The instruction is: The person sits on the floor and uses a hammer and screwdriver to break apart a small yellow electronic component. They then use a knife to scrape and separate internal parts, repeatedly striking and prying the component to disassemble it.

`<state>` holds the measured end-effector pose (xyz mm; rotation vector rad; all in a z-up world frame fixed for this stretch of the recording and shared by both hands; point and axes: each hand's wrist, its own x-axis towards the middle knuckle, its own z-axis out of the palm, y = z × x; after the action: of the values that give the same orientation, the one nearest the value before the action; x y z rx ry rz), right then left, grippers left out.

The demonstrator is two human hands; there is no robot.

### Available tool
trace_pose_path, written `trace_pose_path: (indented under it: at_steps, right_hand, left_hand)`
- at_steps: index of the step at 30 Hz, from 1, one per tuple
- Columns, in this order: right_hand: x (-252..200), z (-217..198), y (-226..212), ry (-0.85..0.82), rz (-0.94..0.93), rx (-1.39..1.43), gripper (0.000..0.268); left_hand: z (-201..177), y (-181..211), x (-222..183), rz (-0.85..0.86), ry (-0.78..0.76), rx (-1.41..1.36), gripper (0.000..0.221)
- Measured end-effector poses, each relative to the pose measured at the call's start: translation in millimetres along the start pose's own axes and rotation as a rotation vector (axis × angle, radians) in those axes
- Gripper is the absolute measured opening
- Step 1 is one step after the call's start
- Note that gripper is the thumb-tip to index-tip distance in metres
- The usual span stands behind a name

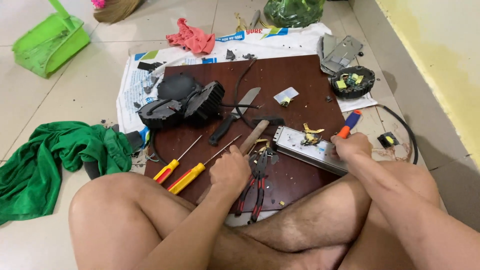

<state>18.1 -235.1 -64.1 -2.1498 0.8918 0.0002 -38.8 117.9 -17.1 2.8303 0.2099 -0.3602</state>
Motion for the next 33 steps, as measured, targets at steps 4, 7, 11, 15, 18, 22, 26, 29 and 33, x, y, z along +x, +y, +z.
trace_pose_path:
  at_steps: [4,7,11,15,18,22,26,29,33]
  right_hand:
    - [-29.2,-8.0,-13.0,0.134,-0.058,-0.234,0.061]
    - [-120.0,-24.6,-63.6,0.221,-0.457,-0.269,0.048]
    - [-120.8,-15.4,-56.5,0.044,-0.887,-0.541,0.062]
    - [-135.0,-23.8,-66.9,-0.195,-0.672,-0.356,0.051]
    - [-164.4,-37.3,-75.3,-0.293,-0.486,-0.079,0.054]
    - [-186.7,-47.1,-66.9,-0.347,-0.384,0.012,0.057]
    - [-192.0,-48.7,-65.2,-0.45,-0.388,0.247,0.057]
    - [-189.7,-48.7,-61.4,-0.51,-0.383,0.361,0.058]
    - [-184.4,-43.2,-56.4,-0.55,-0.38,0.38,0.057]
  left_hand:
    - [21.5,-10.6,2.3,0.037,0.046,0.097,0.043]
    - [6.9,-9.4,-19.1,0.081,0.102,0.17,0.039]
    - [-20.0,16.6,-42.7,0.203,0.23,0.002,0.038]
    - [-31.2,48.3,-42.9,0.138,-0.049,-0.645,0.046]
    - [-23.2,67.6,-36.3,0.065,-0.176,-0.962,0.074]
    - [-24.2,80.4,-53.8,0.106,-0.3,-1.351,0.078]
    - [-19.2,77.1,-53.6,0.135,-0.279,-1.392,0.053]
    - [-23.5,76.2,-50.9,0.106,-0.281,-1.329,0.039]
    - [-39.4,79.1,-55.5,0.037,-0.258,-1.252,0.031]
